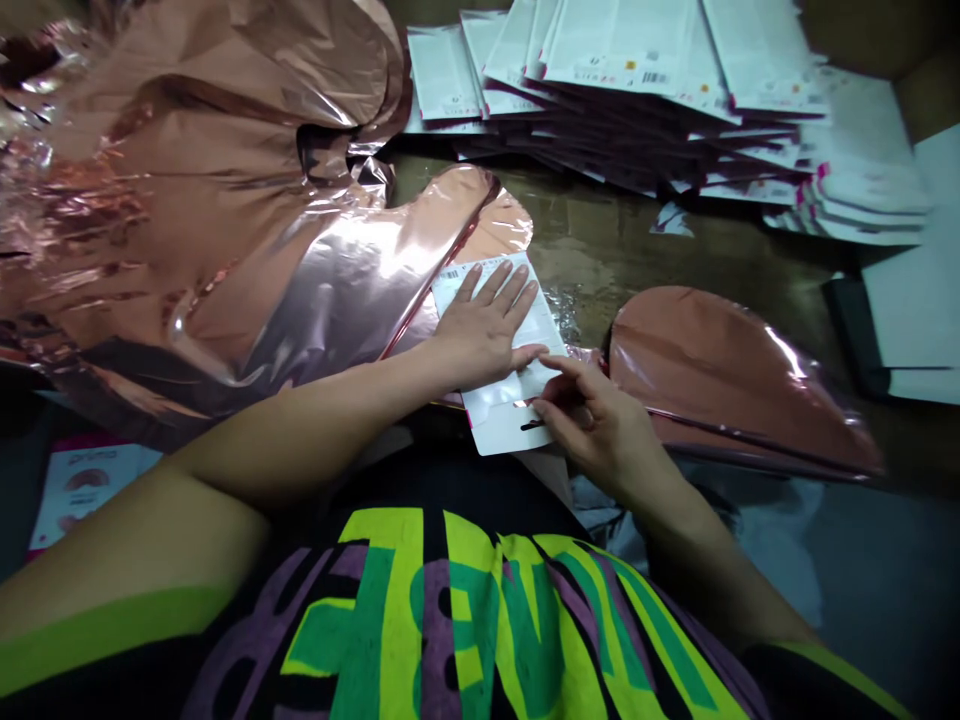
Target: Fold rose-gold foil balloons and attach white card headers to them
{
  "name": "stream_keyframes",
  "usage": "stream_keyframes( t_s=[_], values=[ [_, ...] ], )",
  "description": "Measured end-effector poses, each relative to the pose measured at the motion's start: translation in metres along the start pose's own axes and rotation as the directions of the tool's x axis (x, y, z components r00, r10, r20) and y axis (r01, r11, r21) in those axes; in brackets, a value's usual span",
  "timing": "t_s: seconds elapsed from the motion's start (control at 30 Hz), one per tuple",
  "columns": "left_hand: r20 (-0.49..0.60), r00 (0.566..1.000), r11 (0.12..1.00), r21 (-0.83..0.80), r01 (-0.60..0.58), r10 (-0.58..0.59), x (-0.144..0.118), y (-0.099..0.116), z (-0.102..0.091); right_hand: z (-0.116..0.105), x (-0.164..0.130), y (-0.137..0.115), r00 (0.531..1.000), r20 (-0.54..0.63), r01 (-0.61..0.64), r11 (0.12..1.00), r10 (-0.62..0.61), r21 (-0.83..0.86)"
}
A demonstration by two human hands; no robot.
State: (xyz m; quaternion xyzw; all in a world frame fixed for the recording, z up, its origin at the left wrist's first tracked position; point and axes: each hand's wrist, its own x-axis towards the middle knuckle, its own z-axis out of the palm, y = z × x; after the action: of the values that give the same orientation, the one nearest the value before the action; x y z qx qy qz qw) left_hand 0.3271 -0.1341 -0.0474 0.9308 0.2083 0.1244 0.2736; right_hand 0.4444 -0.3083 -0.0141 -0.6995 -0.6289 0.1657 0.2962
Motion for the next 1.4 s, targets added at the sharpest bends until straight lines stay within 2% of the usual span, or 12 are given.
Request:
stream_keyframes(
  t_s=[0.13, 0.4, 0.47, 0.57, 0.63, 0.77, 0.93, 1.1, 1.17, 1.27, 1.3, 1.4],
  values=[
    [0.015, 1.0, 1.0, 0.013, 0.014, -0.014, 0.0, 0.003, -0.001, -0.003, 0.001, 0.003, 0.995, -0.032, -0.09, 0.995, 0.091, 0.032],
    [0.013, 1.0, 0.999, 0.05, 0.007, -0.008, 0.0, 0.003, -0.002, 0.008, 0.019, 0.004, 0.998, -0.02, 0.054, 0.972, -0.06, -0.227],
    [0.011, 1.0, 0.999, 0.05, 0.011, -0.011, 0.0, 0.003, -0.002, 0.001, 0.012, -0.003, 0.996, 0.089, 0.014, 0.995, -0.006, -0.094],
    [0.008, 1.0, 0.998, 0.065, 0.02, -0.021, 0.001, 0.002, 0.0, -0.017, -0.007, -0.014, 0.932, 0.359, -0.076, 0.941, -0.051, 0.33],
    [0.007, 1.0, 0.996, 0.092, 0.022, -0.023, 0.002, 0.002, 0.001, -0.025, -0.012, -0.015, 0.938, 0.344, -0.121, 0.885, -0.047, 0.449],
    [0.028, 0.999, 0.983, 0.18, 0.038, -0.043, 0.001, 0.006, -0.002, -0.018, 0.005, 0.001, 0.996, 0.077, -0.043, 0.992, 0.034, 0.122],
    [0.109, 0.99, 0.944, 0.326, 0.049, -0.09, -0.001, 0.015, -0.011, 0.006, 0.027, 0.012, 0.984, 0.053, 0.176, 0.932, -0.168, -0.316],
    [0.152, 0.983, 0.926, 0.377, 0.039, -0.103, -0.002, 0.019, -0.016, -0.001, 0.023, 0.0, 0.992, 0.115, 0.083, 0.963, -0.055, -0.256],
    [0.155, 0.983, 0.927, 0.374, 0.031, -0.095, -0.003, 0.019, -0.016, -0.02, 0.011, -0.01, 0.935, 0.35, 0.044, 0.999, -0.053, 0.031],
    [0.165, 0.983, 0.934, 0.358, 0.022, -0.086, -0.003, 0.018, -0.015, -0.049, -0.008, -0.018, 0.682, 0.673, -0.016, 0.914, -0.286, 0.406],
    [0.164, 0.983, 0.936, 0.353, 0.016, -0.079, -0.002, 0.017, -0.015, -0.054, -0.012, -0.017, 0.682, 0.665, 0.009, 0.912, -0.306, 0.41],
    [0.131, 0.991, 0.941, 0.336, -0.028, -0.017, 0.001, 0.014, -0.017, -0.045, -0.013, -0.002, 0.895, 0.362, 0.244, 0.966, -0.259, 0.087]
  ],
)
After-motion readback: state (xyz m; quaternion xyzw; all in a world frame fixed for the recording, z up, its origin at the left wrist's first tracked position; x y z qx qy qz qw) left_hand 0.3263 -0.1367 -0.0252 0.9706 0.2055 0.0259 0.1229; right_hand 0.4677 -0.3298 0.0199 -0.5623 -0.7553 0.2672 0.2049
